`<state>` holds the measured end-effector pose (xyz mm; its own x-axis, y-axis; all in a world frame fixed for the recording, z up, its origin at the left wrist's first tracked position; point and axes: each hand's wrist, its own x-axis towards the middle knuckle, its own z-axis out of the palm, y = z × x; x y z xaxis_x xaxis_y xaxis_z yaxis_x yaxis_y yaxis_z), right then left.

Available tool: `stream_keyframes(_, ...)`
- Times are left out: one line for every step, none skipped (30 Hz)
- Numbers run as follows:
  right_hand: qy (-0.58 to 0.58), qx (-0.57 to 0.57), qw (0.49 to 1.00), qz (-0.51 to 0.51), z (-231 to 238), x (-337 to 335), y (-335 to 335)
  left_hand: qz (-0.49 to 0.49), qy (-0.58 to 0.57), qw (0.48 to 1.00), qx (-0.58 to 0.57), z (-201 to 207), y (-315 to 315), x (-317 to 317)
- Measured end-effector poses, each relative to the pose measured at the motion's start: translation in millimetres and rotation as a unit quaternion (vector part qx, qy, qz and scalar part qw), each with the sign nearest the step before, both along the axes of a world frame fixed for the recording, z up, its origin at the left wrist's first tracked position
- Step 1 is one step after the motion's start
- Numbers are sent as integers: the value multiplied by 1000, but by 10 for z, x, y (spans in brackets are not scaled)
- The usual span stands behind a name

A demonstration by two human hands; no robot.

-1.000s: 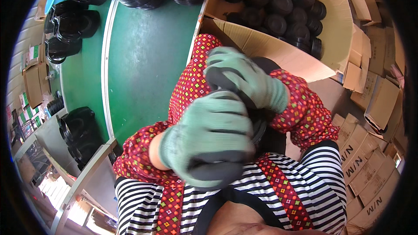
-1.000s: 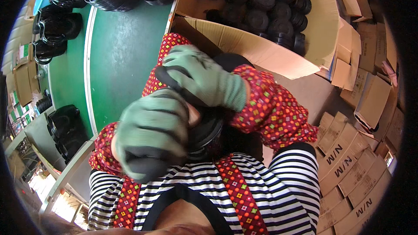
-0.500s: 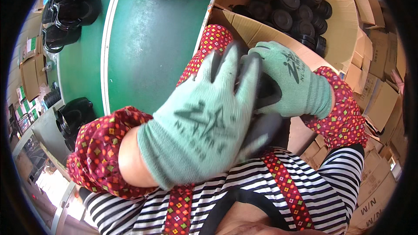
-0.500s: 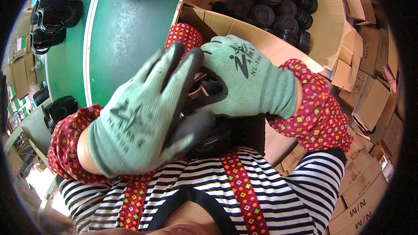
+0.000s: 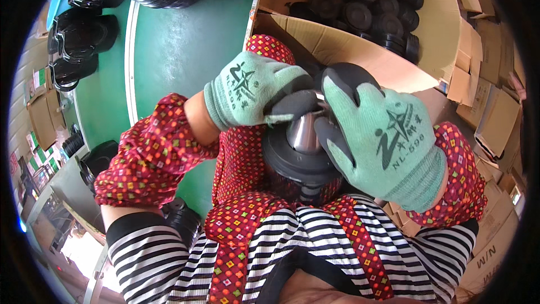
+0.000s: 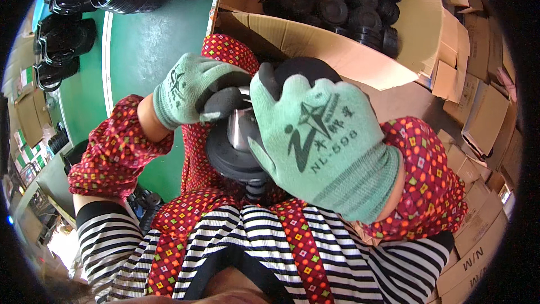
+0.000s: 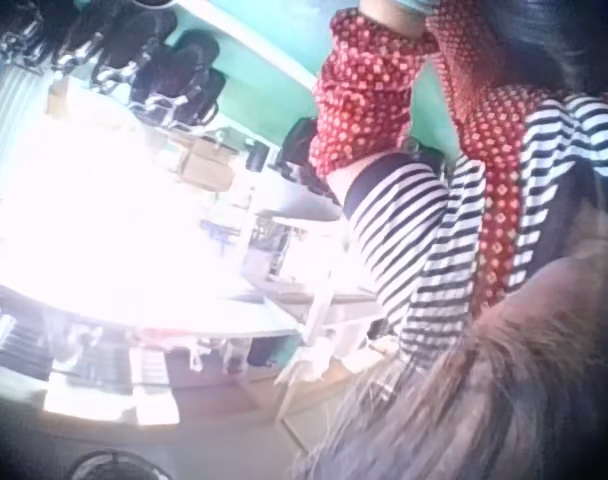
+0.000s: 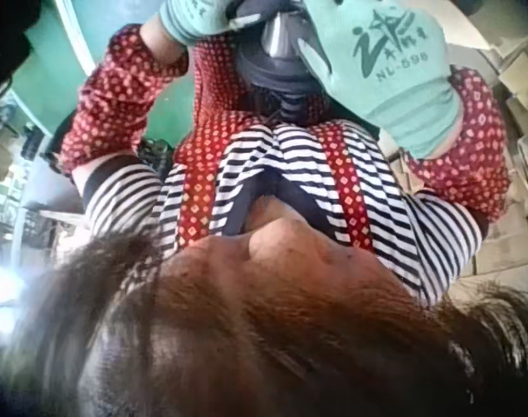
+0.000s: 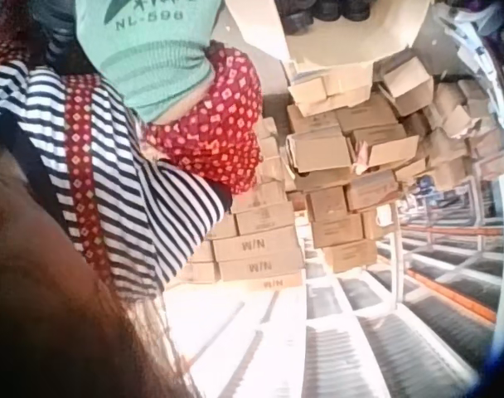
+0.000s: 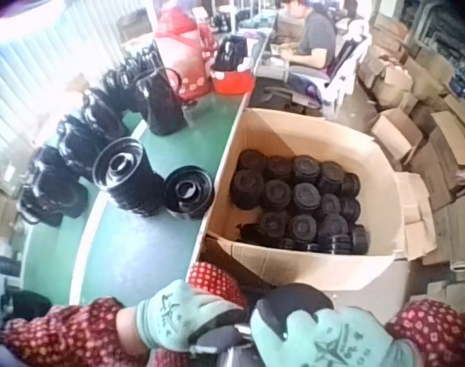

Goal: The person assembles black electric kettles at a workstation. They pick up a kettle body, insert a metal rod into the base, place a lid on top, and then set the assembled unit aside. This process is repeated for multiple kettles.

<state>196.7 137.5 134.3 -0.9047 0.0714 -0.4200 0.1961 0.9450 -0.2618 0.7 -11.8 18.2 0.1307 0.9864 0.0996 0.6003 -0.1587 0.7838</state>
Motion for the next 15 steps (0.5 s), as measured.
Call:
stream_keyframes(-10, 14, 1000, 3, 33, 1, -18, 3, 12, 1000, 7, -16, -8, -12)
stream_keyframes(33, 2, 999, -4, -43, 48, -26, 16, 15, 1000, 3, -10, -33, 6)
stream_keyframes(78, -6, 997, -10, -130, 87, -19, 28, 19, 999, -1, -3, -44, 26)
stream_keyframes(98, -11, 995, -1, -153, 99, 24, 47, 59, 995, 61, -9, -22, 37)
stream_keyframes(119, -16, 993, 9, -186, 128, 48, 57, 71, 995, 39, 55, -78, 62)
stream_keyframes(162, -41, 986, -12, -226, 152, 69, 82, 98, 991, 37, 151, -94, 70)
stream_keyframes(268, -18, 962, 57, -211, 132, 127, 112, 122, 986, 32, 239, -163, 93)
stream_keyframes(304, -16, 951, 46, -144, 175, 102, 167, 86, 981, 50, 254, -275, 115)
stream_keyframes(341, -17, 939, 36, -105, 236, 61, 223, 63, 969, 79, 204, -401, 104)
stream_keyframes(339, -50, 939, 21, -127, 313, 24, 285, 67, 954, 61, 176, -546, 85)
stream_keyframes(310, -131, 942, 1, -214, 370, -1, 345, 69, 935, 43, 135, -705, 56)
stream_keyframes(302, -209, 930, -30, -360, 450, -75, 388, 110, 914, 34, 27, -881, 18)
stream_keyframes(290, -286, 912, -58, -516, 515, -149, 432, 151, 889, 25, -110, -1075, -11)
stream_keyframes(281, -308, 908, -43, -657, 542, -179, 472, 130, 872, 7, -229, -1269, -7)
stream_keyframes(270, -335, 902, -24, -728, 535, -197, 482, 187, 855, -21, -394, -1530, -14)
